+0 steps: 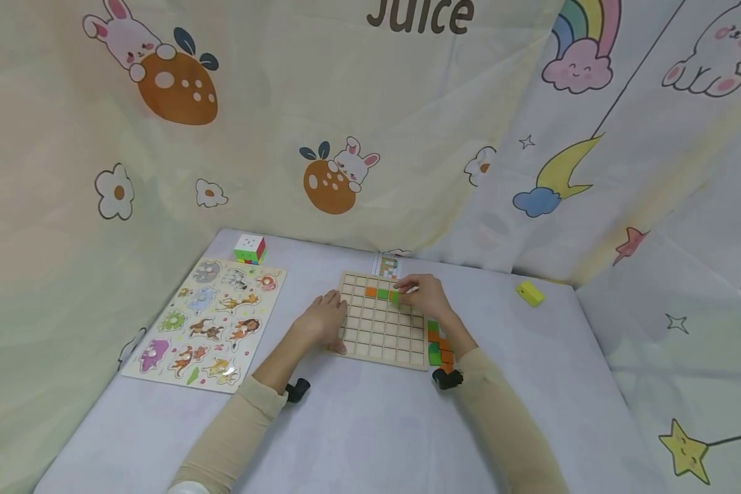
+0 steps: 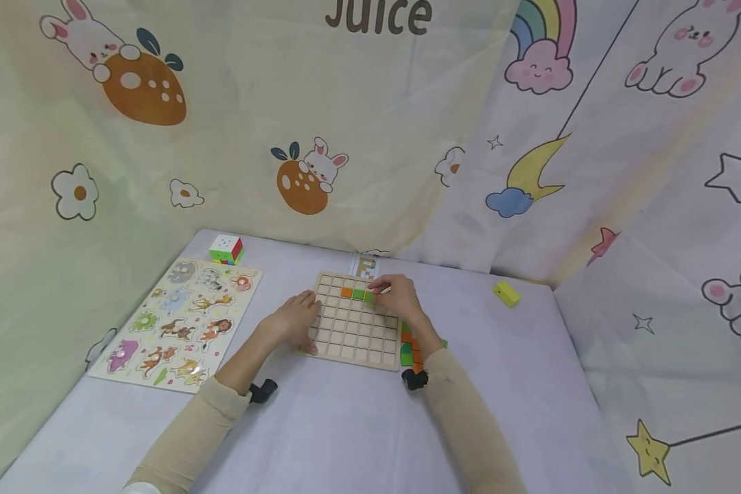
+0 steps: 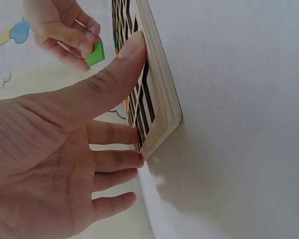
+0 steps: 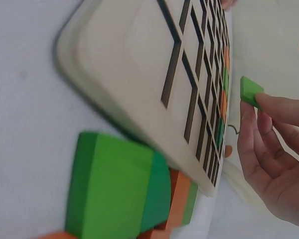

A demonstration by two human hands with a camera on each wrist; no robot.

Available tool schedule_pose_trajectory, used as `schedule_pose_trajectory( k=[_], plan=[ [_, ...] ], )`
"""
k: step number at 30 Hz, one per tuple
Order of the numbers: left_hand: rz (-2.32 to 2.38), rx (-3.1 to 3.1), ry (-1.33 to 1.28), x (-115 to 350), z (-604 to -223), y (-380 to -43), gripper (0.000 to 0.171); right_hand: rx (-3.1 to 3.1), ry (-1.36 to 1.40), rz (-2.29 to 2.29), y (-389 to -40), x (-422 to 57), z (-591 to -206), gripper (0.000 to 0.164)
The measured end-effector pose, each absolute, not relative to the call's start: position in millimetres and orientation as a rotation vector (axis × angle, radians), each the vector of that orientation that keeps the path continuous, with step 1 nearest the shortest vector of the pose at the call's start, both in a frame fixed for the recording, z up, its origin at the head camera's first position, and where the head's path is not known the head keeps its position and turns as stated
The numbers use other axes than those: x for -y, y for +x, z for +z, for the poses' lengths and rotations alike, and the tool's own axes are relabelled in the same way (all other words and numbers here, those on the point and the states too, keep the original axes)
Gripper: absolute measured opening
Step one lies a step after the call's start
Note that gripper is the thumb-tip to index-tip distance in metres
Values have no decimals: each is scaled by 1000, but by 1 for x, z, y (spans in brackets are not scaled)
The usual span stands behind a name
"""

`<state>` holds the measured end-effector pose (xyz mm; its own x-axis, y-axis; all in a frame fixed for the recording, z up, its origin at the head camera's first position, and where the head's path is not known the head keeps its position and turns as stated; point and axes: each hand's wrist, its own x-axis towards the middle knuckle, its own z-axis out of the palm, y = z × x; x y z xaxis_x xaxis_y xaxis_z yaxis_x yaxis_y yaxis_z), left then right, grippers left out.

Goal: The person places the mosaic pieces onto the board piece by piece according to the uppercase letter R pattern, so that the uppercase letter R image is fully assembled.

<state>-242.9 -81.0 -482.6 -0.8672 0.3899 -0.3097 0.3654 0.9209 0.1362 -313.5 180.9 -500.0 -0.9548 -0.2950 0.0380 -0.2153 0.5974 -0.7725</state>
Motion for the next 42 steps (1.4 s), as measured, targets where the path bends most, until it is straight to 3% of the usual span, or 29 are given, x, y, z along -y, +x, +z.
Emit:
schedule_pose_trajectory(
  k=[15, 42],
  plan=[
    [92, -2739, 558, 80, -485, -246, 114, -2727, -481, -1243, -318, -147, -508, 19],
    [36, -2720, 553, 78, -479, -245, 112, -2730, -484, -1175, -316, -124, -511, 25]
  ],
)
